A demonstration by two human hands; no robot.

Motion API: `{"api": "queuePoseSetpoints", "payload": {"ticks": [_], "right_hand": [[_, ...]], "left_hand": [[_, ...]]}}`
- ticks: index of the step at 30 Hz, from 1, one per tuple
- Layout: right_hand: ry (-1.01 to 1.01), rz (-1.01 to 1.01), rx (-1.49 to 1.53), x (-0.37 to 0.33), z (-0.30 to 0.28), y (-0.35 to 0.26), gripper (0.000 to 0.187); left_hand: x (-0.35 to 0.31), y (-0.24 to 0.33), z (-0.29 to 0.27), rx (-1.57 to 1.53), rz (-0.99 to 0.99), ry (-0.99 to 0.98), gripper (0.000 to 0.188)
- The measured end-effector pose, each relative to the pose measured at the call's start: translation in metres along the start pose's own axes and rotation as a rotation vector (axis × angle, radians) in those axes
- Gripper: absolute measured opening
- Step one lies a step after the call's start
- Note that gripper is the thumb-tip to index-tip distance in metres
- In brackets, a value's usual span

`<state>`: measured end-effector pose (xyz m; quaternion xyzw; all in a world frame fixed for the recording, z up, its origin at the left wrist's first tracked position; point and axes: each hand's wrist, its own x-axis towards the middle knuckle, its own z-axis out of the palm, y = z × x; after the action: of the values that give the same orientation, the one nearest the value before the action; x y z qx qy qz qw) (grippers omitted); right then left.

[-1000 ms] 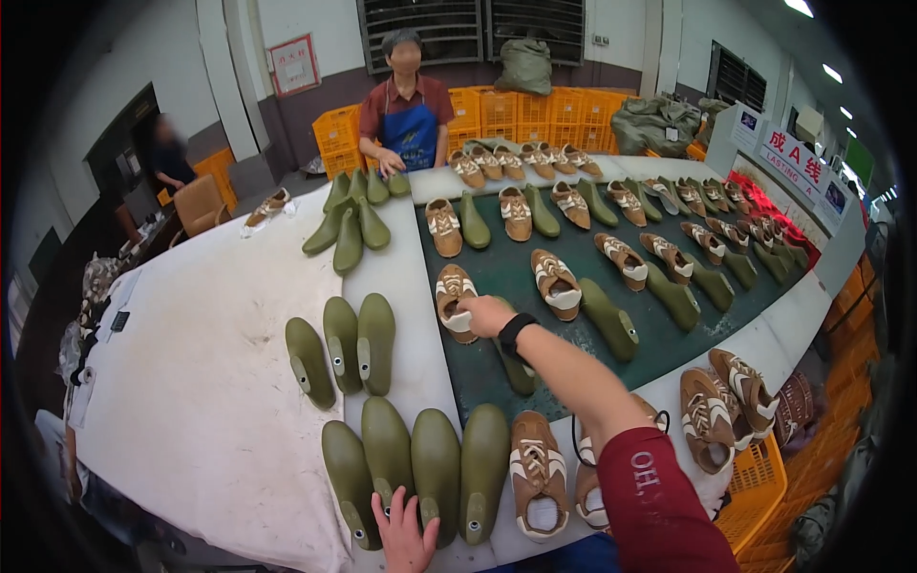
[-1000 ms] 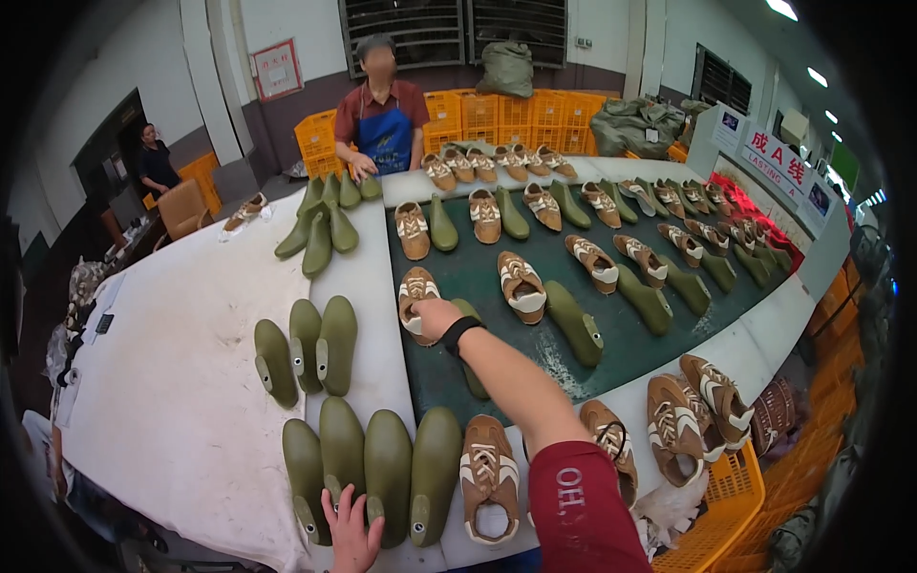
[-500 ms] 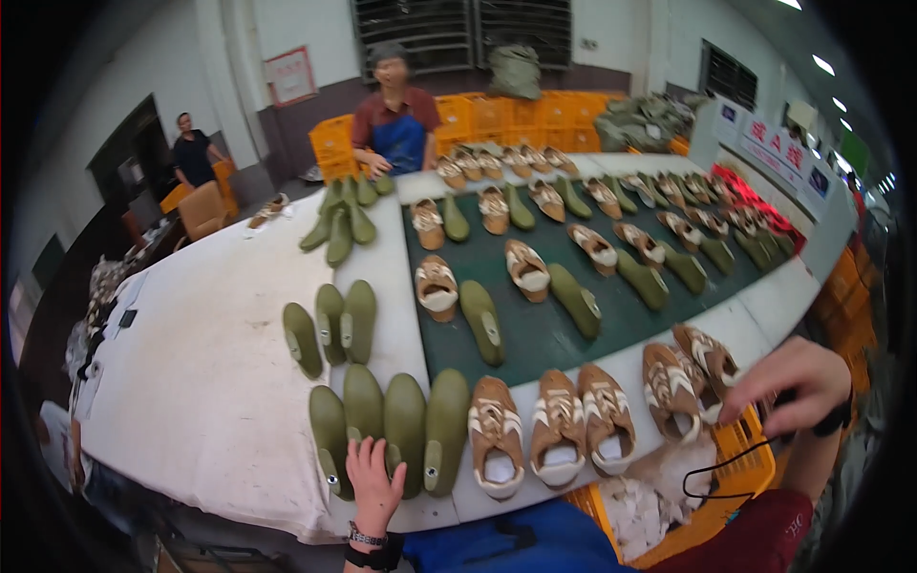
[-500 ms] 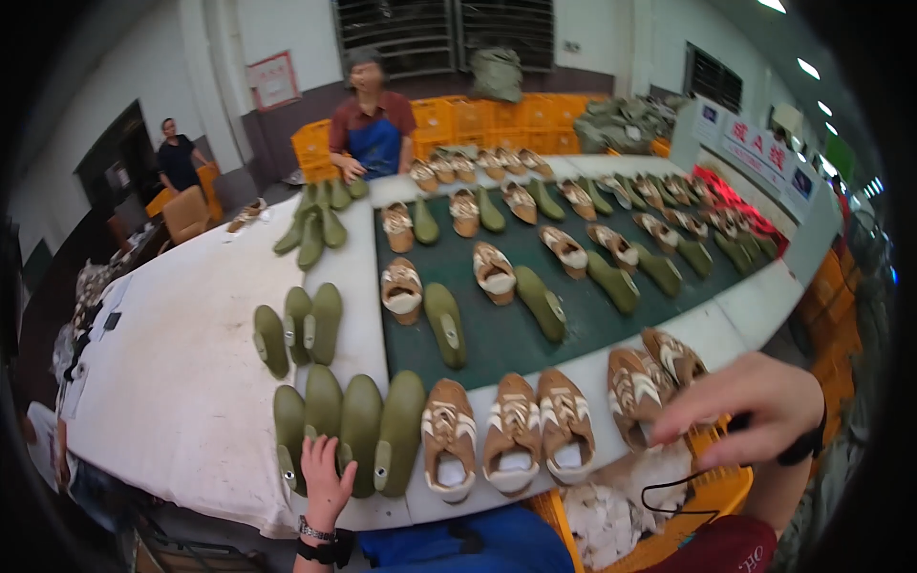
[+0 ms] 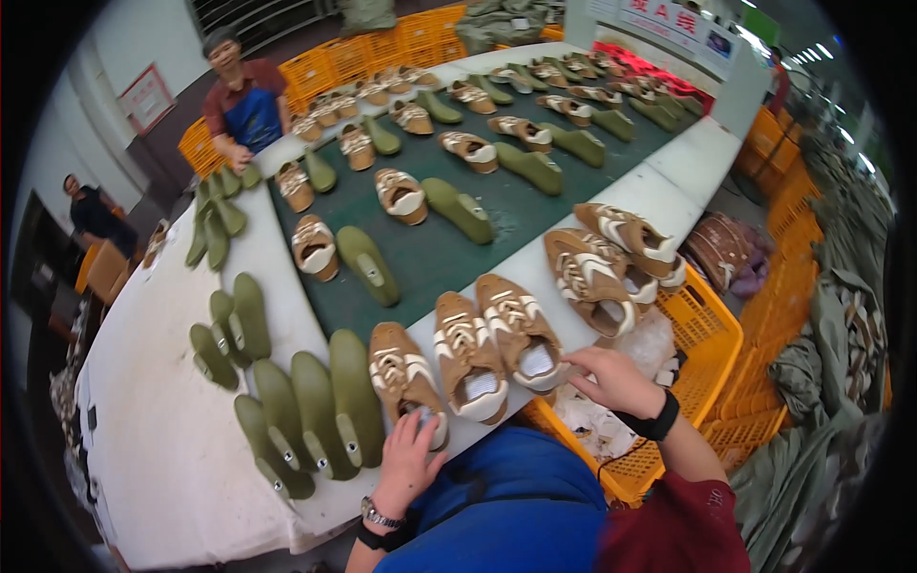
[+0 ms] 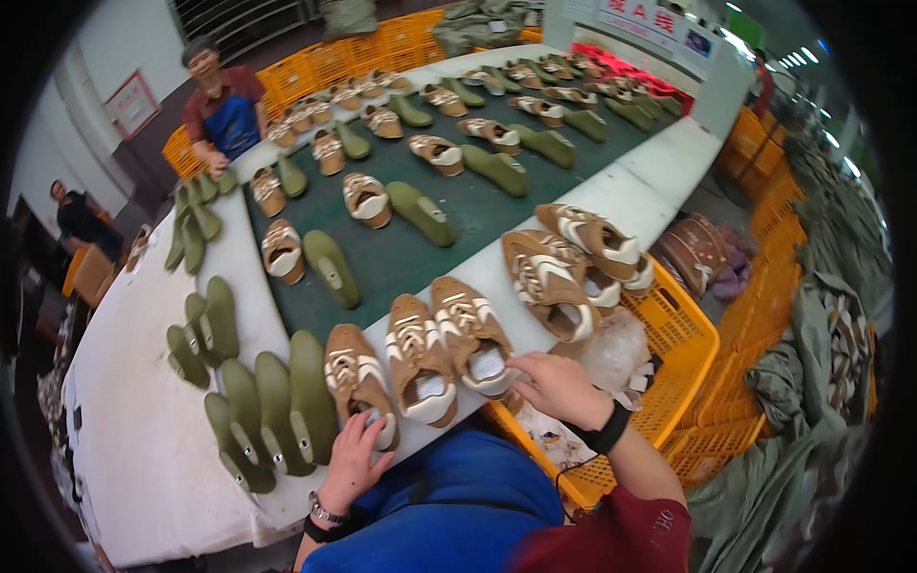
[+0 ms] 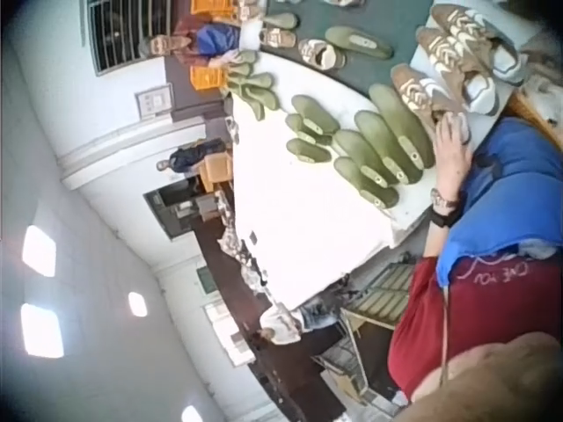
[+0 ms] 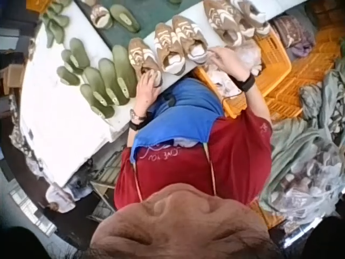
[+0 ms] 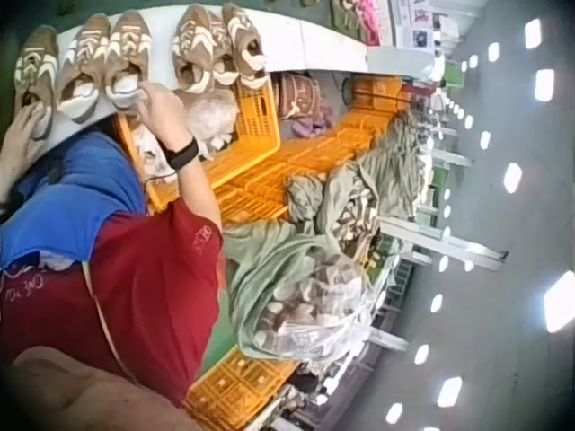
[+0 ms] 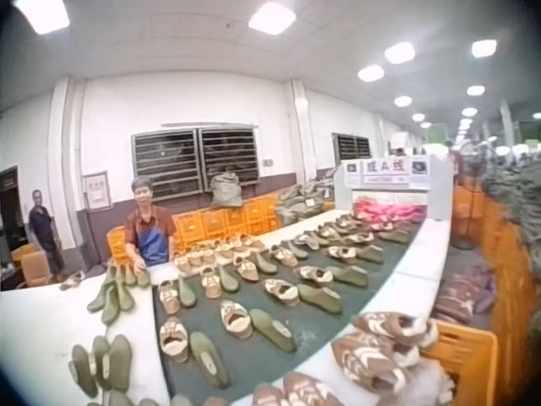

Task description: Pairing sneakers with green shoe lasts and organizing them on a workstation.

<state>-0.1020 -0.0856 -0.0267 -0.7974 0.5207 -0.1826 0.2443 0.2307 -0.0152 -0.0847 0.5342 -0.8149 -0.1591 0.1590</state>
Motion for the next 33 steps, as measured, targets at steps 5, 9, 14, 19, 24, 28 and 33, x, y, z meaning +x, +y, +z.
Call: {"api": "queuePoseSetpoints", "payload": {"ticks": [5,9,14,19,24,28,33], "right_hand": [[0.427,0.225,-0.252,0.007,-0.014,0.059,0.032],[0.611,0.278,-0.398,0.009,-0.021,0.097,0.034],[0.425,0.392,-0.436,0.030,-0.002,0.118,0.039],[0.227,0.417,0.066,0.055,-0.011,0.116,0.020],[0.023,0.553,0.592,0.070,-0.035,0.082,0.025],[-0.027,0.354,0.401,0.073,-0.033,0.041,0.026],[-0.317,0.065,0.344,0.068,-0.008,-0.002,0.035]], "left_hand": [[-0.005,0.002,0.004,-0.005,-0.059,0.033,0.058],[-0.003,0.001,0.005,0.014,-0.034,0.040,0.058],[-0.001,0.005,0.006,0.024,-0.048,0.029,0.057],[0.000,0.007,0.002,0.005,-0.054,0.036,0.056],[0.004,0.009,-0.001,0.019,-0.061,0.037,0.055],[0.007,0.010,-0.002,0.024,-0.052,0.046,0.053],[0.005,0.010,0.001,0.020,-0.089,0.030,0.054]]}}
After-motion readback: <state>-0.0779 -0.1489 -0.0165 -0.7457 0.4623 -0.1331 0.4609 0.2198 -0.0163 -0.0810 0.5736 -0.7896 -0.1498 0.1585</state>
